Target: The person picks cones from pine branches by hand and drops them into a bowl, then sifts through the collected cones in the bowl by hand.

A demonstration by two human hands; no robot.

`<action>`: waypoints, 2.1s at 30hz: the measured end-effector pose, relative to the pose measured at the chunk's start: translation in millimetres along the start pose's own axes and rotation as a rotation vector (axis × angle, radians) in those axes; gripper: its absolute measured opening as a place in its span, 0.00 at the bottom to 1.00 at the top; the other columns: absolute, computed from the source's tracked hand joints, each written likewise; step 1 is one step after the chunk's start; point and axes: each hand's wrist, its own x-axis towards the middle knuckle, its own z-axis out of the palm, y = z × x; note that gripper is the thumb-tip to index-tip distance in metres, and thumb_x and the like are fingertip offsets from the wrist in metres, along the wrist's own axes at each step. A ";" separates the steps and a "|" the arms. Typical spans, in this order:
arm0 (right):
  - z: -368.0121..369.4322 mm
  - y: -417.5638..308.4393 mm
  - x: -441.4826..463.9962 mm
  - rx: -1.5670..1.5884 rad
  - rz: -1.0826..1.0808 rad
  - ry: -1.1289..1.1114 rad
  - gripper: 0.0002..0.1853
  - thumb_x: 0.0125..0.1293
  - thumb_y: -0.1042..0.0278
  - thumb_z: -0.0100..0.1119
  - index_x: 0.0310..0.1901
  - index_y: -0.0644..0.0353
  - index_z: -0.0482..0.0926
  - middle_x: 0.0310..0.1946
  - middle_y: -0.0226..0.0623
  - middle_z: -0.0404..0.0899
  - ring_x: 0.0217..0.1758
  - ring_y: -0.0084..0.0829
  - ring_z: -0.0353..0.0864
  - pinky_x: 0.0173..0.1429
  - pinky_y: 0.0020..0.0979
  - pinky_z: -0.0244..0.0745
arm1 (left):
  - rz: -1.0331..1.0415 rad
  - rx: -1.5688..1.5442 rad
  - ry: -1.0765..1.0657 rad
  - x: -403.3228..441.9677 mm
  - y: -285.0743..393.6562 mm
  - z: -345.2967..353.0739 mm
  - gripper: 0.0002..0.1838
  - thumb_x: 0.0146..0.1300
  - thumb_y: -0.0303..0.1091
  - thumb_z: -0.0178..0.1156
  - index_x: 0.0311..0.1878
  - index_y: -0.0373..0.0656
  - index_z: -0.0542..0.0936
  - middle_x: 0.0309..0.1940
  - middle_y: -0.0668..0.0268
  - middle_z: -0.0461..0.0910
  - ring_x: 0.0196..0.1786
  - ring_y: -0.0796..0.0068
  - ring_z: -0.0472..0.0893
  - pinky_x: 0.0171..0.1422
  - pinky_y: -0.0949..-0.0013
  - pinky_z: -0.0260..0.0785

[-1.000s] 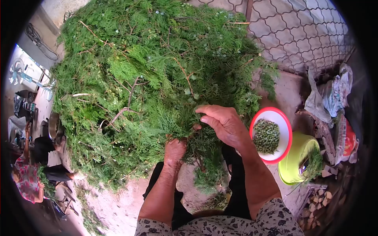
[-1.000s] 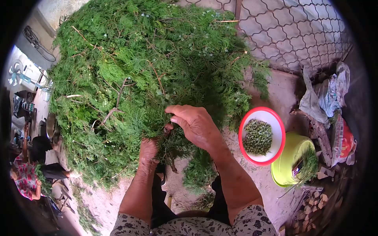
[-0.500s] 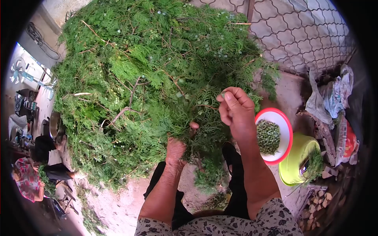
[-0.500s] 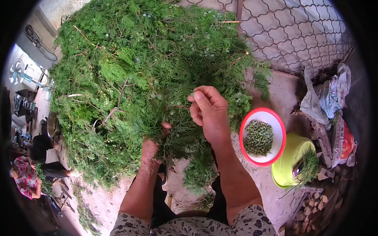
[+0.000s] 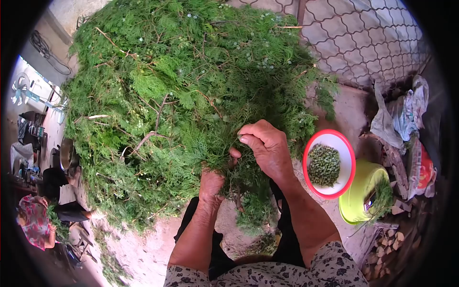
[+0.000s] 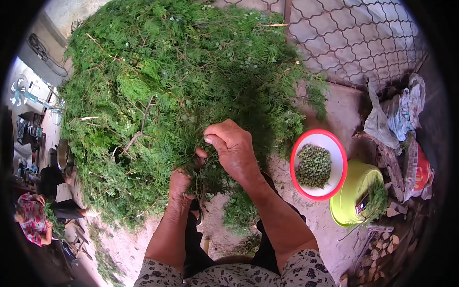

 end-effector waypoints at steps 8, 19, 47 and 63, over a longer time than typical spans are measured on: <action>-35.9 -10.3 20.6 1.048 0.581 0.276 0.07 0.66 0.69 0.51 0.40 0.64 0.74 0.29 0.34 0.74 0.24 0.20 0.70 0.19 0.19 0.60 | -0.111 -0.195 0.086 -1.3 0.8 3.2 0.08 0.55 0.23 0.58 0.39 0.40 0.78 0.34 0.73 0.77 0.37 0.81 0.74 0.42 0.78 0.66; -53.1 47.4 11.6 0.730 0.814 0.243 0.07 0.63 0.69 0.55 0.39 0.64 0.76 0.26 0.31 0.74 0.18 0.15 0.65 0.18 0.16 0.57 | -0.050 -0.152 -0.065 -0.3 -1.2 -12.6 0.13 0.54 0.27 0.62 0.45 0.42 0.79 0.40 0.70 0.79 0.43 0.77 0.76 0.49 0.73 0.66; -34.9 11.9 11.8 0.638 0.627 -0.324 0.09 0.59 0.65 0.60 0.41 0.56 0.77 0.29 0.22 0.75 0.28 0.11 0.70 0.22 0.17 0.61 | -0.117 0.496 -0.041 2.8 4.2 -12.7 0.18 0.54 0.38 0.66 0.45 0.39 0.79 0.39 0.69 0.79 0.41 0.79 0.74 0.48 0.74 0.65; -35.0 28.0 12.6 0.760 0.459 0.309 0.09 0.61 0.71 0.58 0.42 0.63 0.74 0.26 0.27 0.74 0.18 0.12 0.65 0.17 0.16 0.55 | 0.079 0.337 -0.022 3.2 -12.6 -24.5 0.07 0.54 0.26 0.60 0.37 0.44 0.81 0.34 0.70 0.79 0.38 0.76 0.75 0.44 0.74 0.65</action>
